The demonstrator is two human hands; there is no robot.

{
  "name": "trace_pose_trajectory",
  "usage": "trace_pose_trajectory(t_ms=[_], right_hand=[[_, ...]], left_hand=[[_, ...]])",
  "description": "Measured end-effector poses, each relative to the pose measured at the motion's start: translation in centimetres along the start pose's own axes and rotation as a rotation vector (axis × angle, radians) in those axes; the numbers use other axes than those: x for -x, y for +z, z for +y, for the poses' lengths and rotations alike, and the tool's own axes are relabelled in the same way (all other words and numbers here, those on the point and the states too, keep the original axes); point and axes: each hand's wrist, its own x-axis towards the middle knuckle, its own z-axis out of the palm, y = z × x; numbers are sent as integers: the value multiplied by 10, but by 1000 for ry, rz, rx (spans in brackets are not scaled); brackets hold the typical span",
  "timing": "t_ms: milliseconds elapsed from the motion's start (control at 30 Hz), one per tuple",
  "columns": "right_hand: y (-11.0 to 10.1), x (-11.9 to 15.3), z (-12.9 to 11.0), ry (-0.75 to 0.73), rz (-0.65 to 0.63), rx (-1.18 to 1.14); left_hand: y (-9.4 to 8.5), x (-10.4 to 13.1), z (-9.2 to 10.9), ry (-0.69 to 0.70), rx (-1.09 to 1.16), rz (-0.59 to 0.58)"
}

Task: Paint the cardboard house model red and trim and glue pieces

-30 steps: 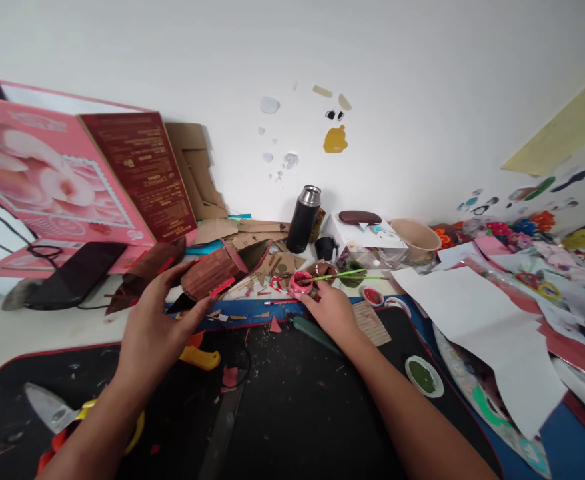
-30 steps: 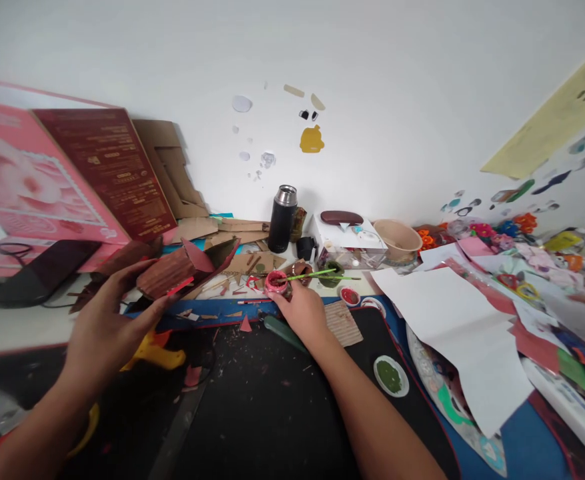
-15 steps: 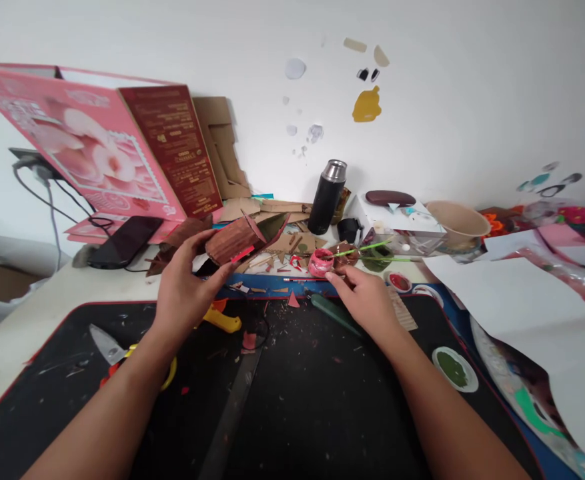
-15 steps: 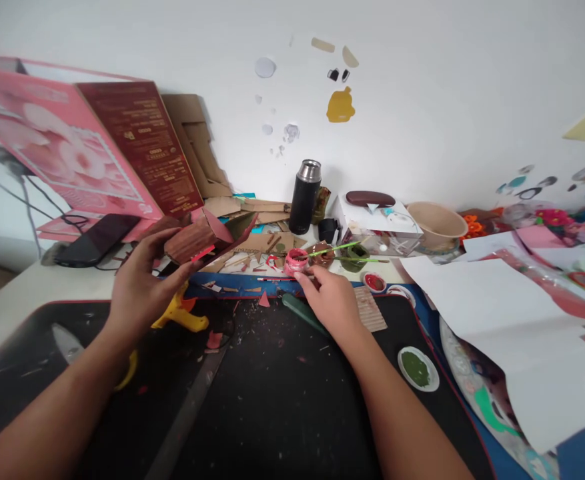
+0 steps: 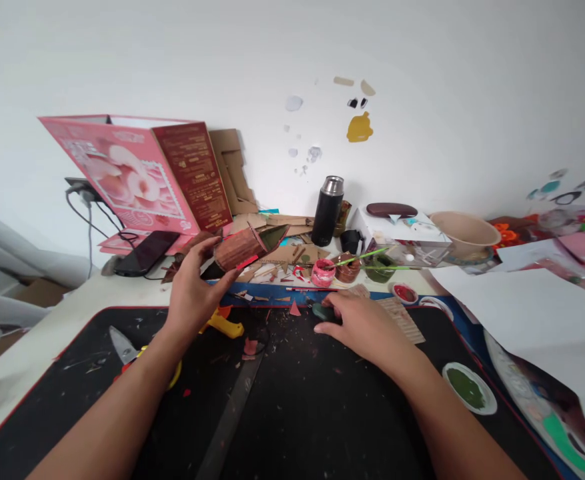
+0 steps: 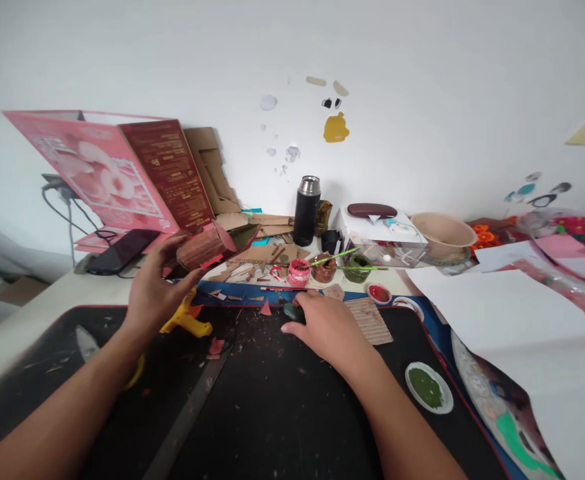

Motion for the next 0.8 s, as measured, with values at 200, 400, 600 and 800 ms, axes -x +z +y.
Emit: trace_pose_trajectory(t_ms=[200, 400, 600, 800], right_hand=[[1, -4, 3, 14, 14, -21], [-2, -3, -8, -46, 148, -132], [12, 10, -42, -346, 74, -339], [20, 16, -88, -457, -92, -326]], left_hand=[[2, -1, -5, -19, 25, 2], [1, -3, -2, 6, 41, 93], [-2, -6, -3, 7, 111, 159], [-3, -8, -1, 21, 166, 220]])
